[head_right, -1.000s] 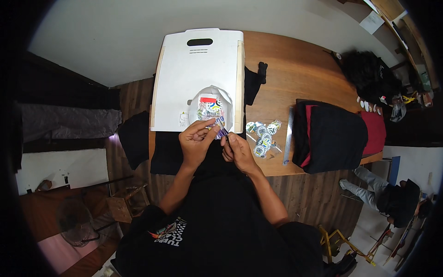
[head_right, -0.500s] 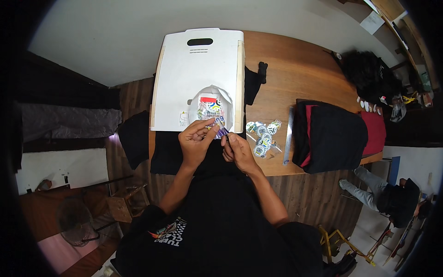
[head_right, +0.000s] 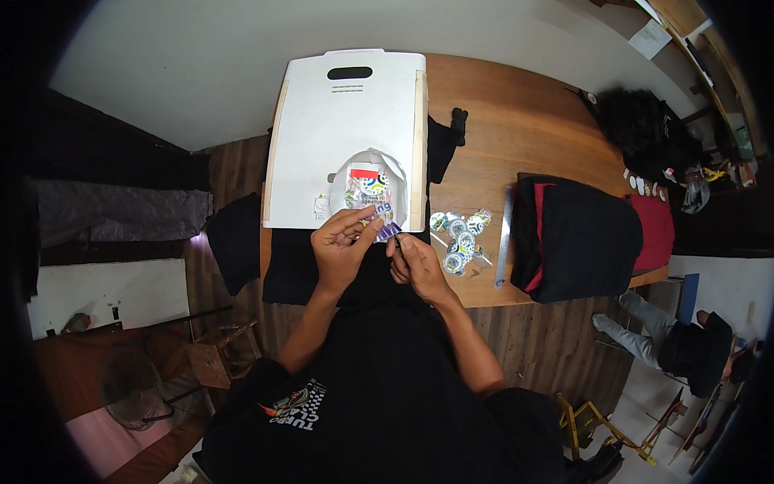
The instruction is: Cutting out small printed labels or stickers using scissors and placing them into a container.
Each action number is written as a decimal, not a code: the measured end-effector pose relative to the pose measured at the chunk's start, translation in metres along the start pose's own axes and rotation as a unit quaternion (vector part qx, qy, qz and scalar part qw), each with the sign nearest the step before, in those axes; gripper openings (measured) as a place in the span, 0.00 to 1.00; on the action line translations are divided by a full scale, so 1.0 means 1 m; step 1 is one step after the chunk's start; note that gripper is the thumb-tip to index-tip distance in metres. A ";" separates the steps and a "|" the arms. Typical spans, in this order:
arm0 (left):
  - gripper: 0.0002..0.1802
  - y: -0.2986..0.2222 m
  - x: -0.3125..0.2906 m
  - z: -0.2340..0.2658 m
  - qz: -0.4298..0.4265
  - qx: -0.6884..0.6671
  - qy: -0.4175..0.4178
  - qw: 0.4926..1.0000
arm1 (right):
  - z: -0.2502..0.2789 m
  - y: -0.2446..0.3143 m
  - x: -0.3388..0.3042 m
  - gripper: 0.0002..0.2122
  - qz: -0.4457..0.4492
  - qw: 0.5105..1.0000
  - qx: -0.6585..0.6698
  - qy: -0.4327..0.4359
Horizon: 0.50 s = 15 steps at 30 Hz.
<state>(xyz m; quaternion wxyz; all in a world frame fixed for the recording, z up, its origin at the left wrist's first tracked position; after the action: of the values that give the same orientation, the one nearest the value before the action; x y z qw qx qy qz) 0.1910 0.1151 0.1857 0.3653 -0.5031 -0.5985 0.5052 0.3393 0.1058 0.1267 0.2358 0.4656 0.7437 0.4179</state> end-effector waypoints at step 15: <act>0.15 0.000 0.000 0.000 -0.002 0.017 0.000 1.000 | 0.000 0.004 0.001 0.19 0.007 1.000 -0.020 0.014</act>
<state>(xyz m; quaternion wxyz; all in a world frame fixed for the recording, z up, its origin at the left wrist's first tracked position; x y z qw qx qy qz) 0.1906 0.1153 0.1854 0.3746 -0.4954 -0.5908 0.5150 0.3407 0.1079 0.1295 0.2317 0.4603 0.7351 0.4406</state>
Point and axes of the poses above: each hand's wrist, its own x-axis towards the middle knuckle, its own z-axis out of the back of the hand, y = z × x, the point moved 5 cm from there along x, towards the middle knuckle, and after that the axes turned 15 degrees about z, right-handed, at the moved point
